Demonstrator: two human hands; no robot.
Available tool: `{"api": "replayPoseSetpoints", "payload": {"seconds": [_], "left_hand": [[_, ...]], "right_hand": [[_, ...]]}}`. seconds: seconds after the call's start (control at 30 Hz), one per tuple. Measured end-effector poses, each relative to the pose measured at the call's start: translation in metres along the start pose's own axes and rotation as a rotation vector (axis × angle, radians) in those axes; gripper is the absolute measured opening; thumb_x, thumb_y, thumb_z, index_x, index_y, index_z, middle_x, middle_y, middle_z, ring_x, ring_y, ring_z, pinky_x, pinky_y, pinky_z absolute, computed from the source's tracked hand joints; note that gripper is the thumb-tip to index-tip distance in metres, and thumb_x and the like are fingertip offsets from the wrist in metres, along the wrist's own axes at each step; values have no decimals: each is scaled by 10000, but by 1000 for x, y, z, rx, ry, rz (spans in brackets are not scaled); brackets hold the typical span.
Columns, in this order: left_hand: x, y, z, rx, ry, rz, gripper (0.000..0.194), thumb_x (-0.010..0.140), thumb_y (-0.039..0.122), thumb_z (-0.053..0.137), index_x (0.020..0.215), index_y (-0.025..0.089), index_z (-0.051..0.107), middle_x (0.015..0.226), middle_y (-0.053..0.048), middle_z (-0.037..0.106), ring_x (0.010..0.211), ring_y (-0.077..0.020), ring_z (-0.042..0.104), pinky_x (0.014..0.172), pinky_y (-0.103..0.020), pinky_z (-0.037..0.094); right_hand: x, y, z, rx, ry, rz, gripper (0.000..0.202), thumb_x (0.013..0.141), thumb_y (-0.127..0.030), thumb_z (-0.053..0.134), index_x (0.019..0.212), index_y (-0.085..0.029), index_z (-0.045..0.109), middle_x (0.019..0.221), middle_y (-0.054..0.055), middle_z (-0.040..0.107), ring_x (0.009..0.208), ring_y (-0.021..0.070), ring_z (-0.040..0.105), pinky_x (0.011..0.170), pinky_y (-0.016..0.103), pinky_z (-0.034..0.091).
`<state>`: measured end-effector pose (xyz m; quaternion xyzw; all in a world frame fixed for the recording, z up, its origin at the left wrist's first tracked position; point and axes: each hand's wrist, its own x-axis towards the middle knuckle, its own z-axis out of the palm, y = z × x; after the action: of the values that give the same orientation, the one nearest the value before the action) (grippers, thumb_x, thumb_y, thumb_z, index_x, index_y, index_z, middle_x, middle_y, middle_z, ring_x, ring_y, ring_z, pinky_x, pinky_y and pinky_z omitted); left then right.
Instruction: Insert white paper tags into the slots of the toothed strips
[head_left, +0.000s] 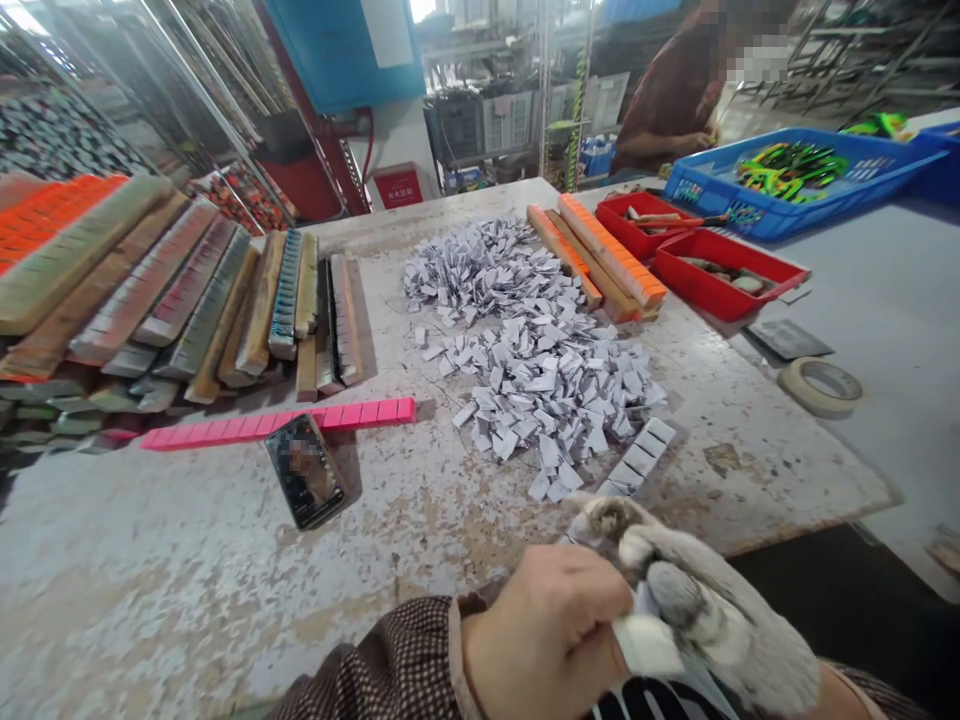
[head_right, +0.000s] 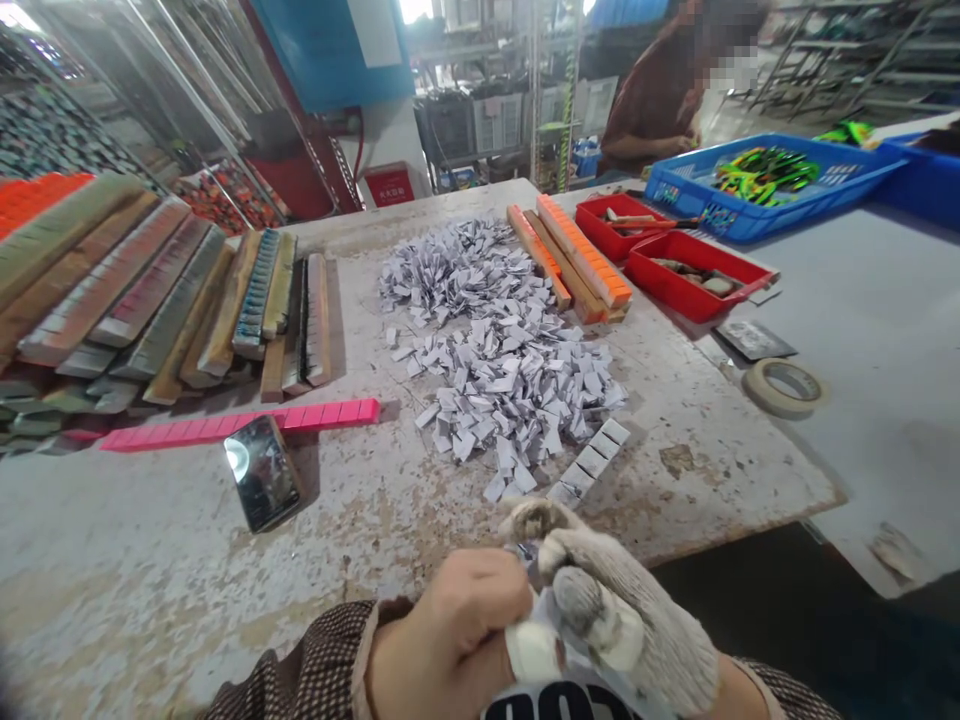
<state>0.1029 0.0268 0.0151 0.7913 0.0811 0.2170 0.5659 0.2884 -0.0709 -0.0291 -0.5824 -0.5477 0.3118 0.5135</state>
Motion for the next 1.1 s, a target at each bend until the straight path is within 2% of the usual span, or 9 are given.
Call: {"api": "replayPoseSetpoints", "payload": {"seconds": [0.1,0.27,0.43,0.53,0.67,0.77,0.87,0.93,1.1], "left_hand": [[3,0,3,-32,-10,21,520,1019,493,514,642,230,271,585,41,348,554,-122,368,542,-265,300],[5,-19,0,283,281,-119,558,988,500,571,619,216,264,577,49,345,551,-114,324,526,-267,230],[0,-17,6,292,119,-23,407,1047,406,453,696,214,376,672,4,507,627,-133,437,582,-250,347],[0,-22,6,309,53,6,332,1046,338,442,739,210,440,712,-11,563,660,-144,488,624,-251,399],[9,-51,-19,596,114,-112,111,979,288,585,899,212,578,869,-39,650,817,-199,594,716,-298,476],[21,-79,-50,801,273,-278,207,949,285,648,1128,214,573,1106,-93,649,1048,-274,603,901,-424,516],[29,-100,-70,844,293,-389,265,930,199,642,1178,192,550,1153,-119,622,1114,-305,592,988,-482,490],[31,-109,-74,814,285,-404,261,912,149,629,1160,185,555,1131,-116,617,1086,-303,606,973,-471,498],[29,-115,-73,698,301,-401,213,885,108,603,1077,195,575,1051,-82,608,940,-252,628,876,-400,518]], "right_hand": [[-4,-1,-6,9,-4,16,299,1039,-466,559,1044,-184,659,840,15,680,624,123,632,564,260,575],[-3,-14,-4,-24,55,3,151,1010,-385,556,978,-297,675,741,48,652,611,218,652,509,308,591],[-3,-10,5,-4,38,-55,250,985,-448,563,1169,-319,671,746,60,667,580,243,643,446,328,579],[-4,-1,2,-34,9,-58,292,981,-469,571,1204,-312,677,832,66,701,697,265,690,550,350,622],[9,13,-20,-212,91,-49,255,992,-421,574,1187,-286,668,996,99,712,802,264,710,647,362,628],[26,27,-42,-320,134,-60,313,1058,-333,389,1310,-272,564,723,33,642,532,216,615,467,342,561],[37,39,-57,-490,118,-143,171,993,-258,513,1089,-264,654,906,89,708,912,297,721,809,480,630],[41,44,-62,-687,64,-272,86,929,-192,602,954,-229,674,1128,127,705,1244,357,614,1066,571,510],[53,47,-62,-1099,-100,-539,168,899,-86,553,1004,-125,678,1201,202,662,1247,361,594,1054,545,516]]}}
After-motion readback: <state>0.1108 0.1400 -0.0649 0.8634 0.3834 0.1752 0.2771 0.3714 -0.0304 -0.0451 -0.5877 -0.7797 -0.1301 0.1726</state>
